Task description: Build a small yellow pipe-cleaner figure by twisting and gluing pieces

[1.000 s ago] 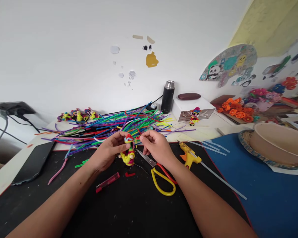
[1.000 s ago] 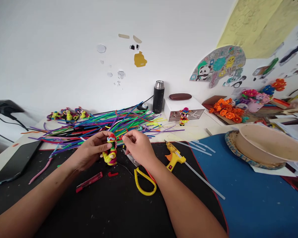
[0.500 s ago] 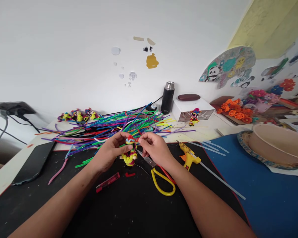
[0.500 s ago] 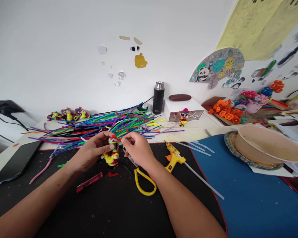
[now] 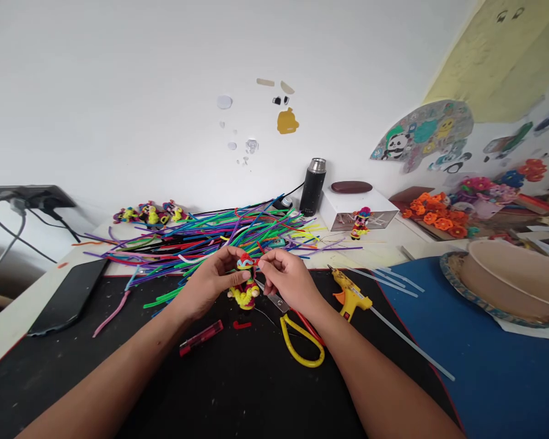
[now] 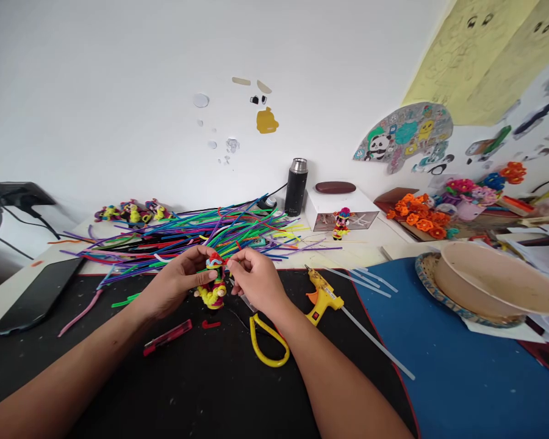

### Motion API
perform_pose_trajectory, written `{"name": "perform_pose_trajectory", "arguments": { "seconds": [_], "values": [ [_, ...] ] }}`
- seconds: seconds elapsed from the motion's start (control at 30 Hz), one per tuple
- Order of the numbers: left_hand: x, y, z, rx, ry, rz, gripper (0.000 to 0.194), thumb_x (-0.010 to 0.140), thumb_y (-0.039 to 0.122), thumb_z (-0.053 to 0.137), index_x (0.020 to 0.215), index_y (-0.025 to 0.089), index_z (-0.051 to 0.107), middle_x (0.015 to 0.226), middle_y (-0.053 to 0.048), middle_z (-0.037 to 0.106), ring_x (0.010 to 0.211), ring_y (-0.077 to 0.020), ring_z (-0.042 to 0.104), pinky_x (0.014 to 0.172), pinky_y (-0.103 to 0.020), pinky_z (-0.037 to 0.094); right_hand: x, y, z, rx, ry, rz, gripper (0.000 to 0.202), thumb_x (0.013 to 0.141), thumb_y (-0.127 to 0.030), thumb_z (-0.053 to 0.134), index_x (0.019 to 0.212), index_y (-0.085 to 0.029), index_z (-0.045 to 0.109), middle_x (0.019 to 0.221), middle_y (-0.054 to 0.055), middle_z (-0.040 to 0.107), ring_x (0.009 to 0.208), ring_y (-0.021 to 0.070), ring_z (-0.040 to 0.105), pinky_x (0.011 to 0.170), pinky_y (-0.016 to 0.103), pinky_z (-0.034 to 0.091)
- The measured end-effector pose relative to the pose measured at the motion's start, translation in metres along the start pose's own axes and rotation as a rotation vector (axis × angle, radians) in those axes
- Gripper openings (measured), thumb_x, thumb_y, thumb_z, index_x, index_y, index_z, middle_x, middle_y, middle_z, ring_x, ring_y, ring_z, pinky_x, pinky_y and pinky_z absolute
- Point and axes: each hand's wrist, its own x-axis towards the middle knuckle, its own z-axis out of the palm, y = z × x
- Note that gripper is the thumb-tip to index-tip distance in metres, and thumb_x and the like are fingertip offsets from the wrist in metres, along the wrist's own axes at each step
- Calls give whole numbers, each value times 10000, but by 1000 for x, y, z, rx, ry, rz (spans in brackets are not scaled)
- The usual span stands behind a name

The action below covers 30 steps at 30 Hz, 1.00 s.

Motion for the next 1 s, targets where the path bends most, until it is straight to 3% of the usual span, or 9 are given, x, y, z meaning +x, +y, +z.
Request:
{"name": "perform_pose_trajectory", "arguments": {
  "seconds": [0.37, 1.0],
  "values": [
    [0, 0, -1, 18, -8, 31, 362, 780, 321, 899, 1032, 230, 655, 998, -9, 654, 956, -189, 627, 801, -286, 528, 1, 1, -2, -20, -10, -1, 243, 881, -451, 663, 913, -213, 626, 565, -84, 567, 456, 132, 623, 440, 217, 462],
    [-1, 4, 2, 9, 15, 15, 441, 706, 374, 946, 998, 219, 653, 953, -2, 649, 862, -178, 626, 696, -267, 499, 0, 1, -1, -18, -17, 20, 290, 851, -490, 682, 903, -210, 623, 562, -81, 562, 460, 140, 628, 440, 225, 460]
  ]
}}
